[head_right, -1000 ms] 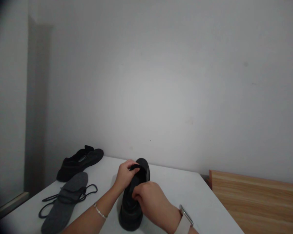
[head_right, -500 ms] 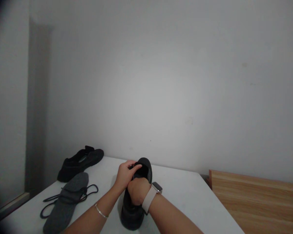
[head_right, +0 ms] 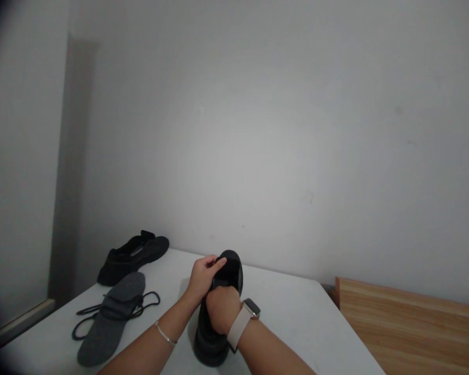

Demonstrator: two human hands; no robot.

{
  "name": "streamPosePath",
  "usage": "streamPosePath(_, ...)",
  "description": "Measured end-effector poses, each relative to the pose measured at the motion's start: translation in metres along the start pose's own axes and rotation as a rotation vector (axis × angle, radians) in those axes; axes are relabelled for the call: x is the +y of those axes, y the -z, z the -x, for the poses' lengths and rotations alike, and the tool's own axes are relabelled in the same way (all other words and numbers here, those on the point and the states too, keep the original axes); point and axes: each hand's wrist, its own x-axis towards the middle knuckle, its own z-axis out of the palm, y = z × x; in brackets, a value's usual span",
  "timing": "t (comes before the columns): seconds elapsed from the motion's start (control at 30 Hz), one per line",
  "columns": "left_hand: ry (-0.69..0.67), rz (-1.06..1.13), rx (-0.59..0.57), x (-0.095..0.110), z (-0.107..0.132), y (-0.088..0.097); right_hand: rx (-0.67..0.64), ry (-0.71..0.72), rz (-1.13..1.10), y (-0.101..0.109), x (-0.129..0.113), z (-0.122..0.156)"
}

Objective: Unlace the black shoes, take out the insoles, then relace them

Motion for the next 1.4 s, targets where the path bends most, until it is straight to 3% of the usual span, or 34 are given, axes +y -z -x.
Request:
streamPosePath(0.17,0.014,0.018,0.01,0.003,0.002,0.0,0.064,-0.07,-0.033,-0.005,0.003,0.002)
streamPosePath(0.33,0.012,0.039,0.055,0.0,0.0,0.003,0.302,-0.178,-0.079,-0.01,0.005,0.003)
streamPosePath(0.47,0.018,0.071,0.079,-0.01,-0.005,0.007,0.46,-0.161,-0.148,-0.017,0.012,0.005)
streamPosePath(0.77,0.014,0.07,0.112,-0.018,-0.005,0.006,0.539,-0.085,-0.417,-0.028,0.029,0.002)
streamPosePath(0.97,0.057,0.086,0.158,-0.032,-0.008,0.01,0.547,-0.073,-0.502,-0.017,0.027,0.006)
streamPosePath(1.2,0.073,0.116,0.152,-0.048,-0.011,0.008,0.561,-0.074,-0.348,0.003,0.016,0.028)
streamPosePath(1.3,0.07,0.14,0.121,-0.048,-0.011,0.009,0.69,-0.04,-0.345,0.031,0.013,0.046)
streamPosePath(1.4,0.063,0.156,0.111,-0.046,-0.009,0.009,0.968,0.035,-0.42,0.062,0.007,0.06)
